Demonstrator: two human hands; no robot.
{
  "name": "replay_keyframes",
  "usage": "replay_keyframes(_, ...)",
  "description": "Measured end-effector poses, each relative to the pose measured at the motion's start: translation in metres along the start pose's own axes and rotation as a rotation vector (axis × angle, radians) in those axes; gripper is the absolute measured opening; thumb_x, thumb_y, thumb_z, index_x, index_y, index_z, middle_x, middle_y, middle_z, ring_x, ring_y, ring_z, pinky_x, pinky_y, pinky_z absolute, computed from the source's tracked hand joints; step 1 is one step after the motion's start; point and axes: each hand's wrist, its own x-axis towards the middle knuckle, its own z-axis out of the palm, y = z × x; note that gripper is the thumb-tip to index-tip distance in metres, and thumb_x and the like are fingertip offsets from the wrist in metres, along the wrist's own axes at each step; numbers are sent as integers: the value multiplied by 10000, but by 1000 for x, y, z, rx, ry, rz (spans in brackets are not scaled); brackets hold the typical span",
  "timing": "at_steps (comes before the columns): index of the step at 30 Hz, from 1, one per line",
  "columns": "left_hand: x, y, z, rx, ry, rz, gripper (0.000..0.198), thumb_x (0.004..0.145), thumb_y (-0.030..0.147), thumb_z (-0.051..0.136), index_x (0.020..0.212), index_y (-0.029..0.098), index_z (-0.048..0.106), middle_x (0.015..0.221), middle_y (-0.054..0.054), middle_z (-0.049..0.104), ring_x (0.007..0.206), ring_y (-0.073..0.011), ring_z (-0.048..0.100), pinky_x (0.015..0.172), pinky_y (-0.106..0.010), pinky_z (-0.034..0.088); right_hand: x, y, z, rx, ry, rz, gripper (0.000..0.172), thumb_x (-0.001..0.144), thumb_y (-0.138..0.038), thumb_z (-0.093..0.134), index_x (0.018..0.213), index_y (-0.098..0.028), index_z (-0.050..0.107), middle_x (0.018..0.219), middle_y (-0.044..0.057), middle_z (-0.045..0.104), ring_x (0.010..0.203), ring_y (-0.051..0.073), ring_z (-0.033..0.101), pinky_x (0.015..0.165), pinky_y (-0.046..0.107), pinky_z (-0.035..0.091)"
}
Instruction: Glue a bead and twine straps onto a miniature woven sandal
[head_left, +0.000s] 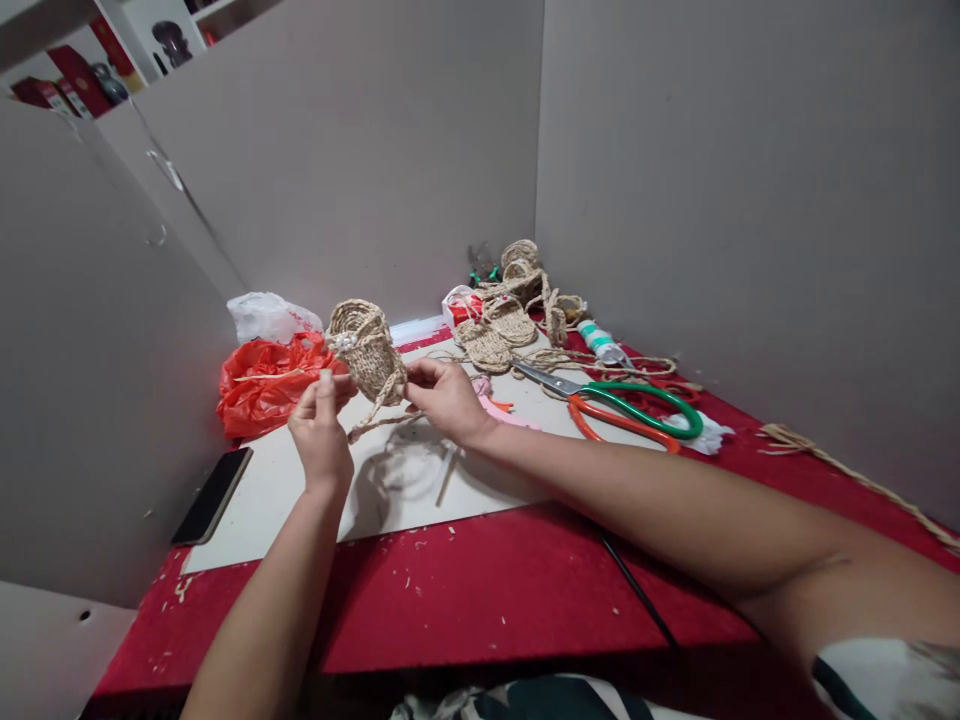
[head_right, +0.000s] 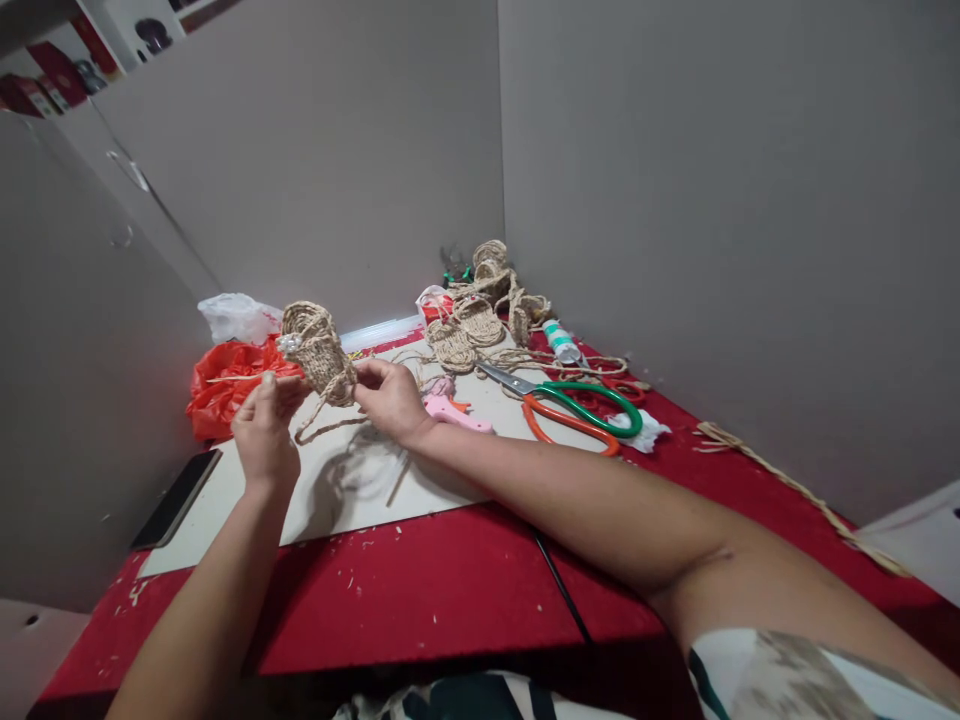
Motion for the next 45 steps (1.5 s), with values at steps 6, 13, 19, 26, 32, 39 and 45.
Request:
replay_keyframes(6, 19, -1, -7, -293, -235, -474, 352, 587, 217, 776, 917, 187, 655, 819, -2, 703, 713, -110, 642, 708, -237, 493, 4, -4, -2, 146, -77, 158, 156, 513, -198, 728, 647, -168, 657, 658, -38, 649, 591, 96, 574, 530, 221, 514)
replay_keyframes(13, 7, -1, -3, -370, -497, -628, 320, 618, 200, 788, 908, 123, 677, 913, -82, 734, 820, -204, 681, 817, -343, 523, -3, -2, 2, 227, -231, 300, 299, 505, -169, 775, 740, -168, 591, 654, -37, 664, 564, 109, 626, 564, 241, 521)
replay_keyframes(19, 5, -5, 1, -314, -413, -556, 341, 562, 144, 809, 878, 105, 686, 827, -51, 727, 720, -161, 666, 736, -291, 520, -2, 0, 1, 182, -223, 273, 413, 520, -154, 778, 778, -208, 460, 594, -84, 635, 507, 100, 609, 513, 220, 502)
replay_keyframes(26, -2, 0, 9, -275, -266, -463, 308, 487, 100, 790, 780, 111, 696, 743, -18, 707, 662, -132, 638, 665, -244, 507, 0, 4, 1, 114, -217, 178, 270, 518, -131, 712, 640, -183, 478, 514, -106, 543, 474, 55, 530, 481, 179, 478)
replay_keyframes(32, -1, -6, 7, -217, -205, -381, 306, 496, 134, 794, 786, 119, 697, 767, -21, 700, 684, -136, 628, 685, -255, 499, 0, -3, -1, 61, -245, 199, 235, 515, -175, 713, 642, -179, 516, 538, -90, 552, 518, 67, 543, 516, 209, 506)
replay_keyframes(39, 5, -10, 4, -210, -159, -332, 329, 481, 162, 816, 786, 112, 703, 784, -37, 704, 698, -149, 628, 707, -272, 501, 3, -5, -4, -60, -309, 167, 172, 567, -200, 675, 723, -153, 619, 684, -27, 623, 619, 84, 563, 572, 231, 502)
replay_keyframes(45, 3, -12, 5, -190, -174, -350, 319, 473, 154, 819, 769, 124, 705, 738, -13, 695, 659, -134, 619, 672, -254, 489, 3, -7, -9, -257, -273, -155, 259, 657, -157, 603, 912, -178, 557, 671, -48, 562, 589, 84, 504, 575, 235, 433)
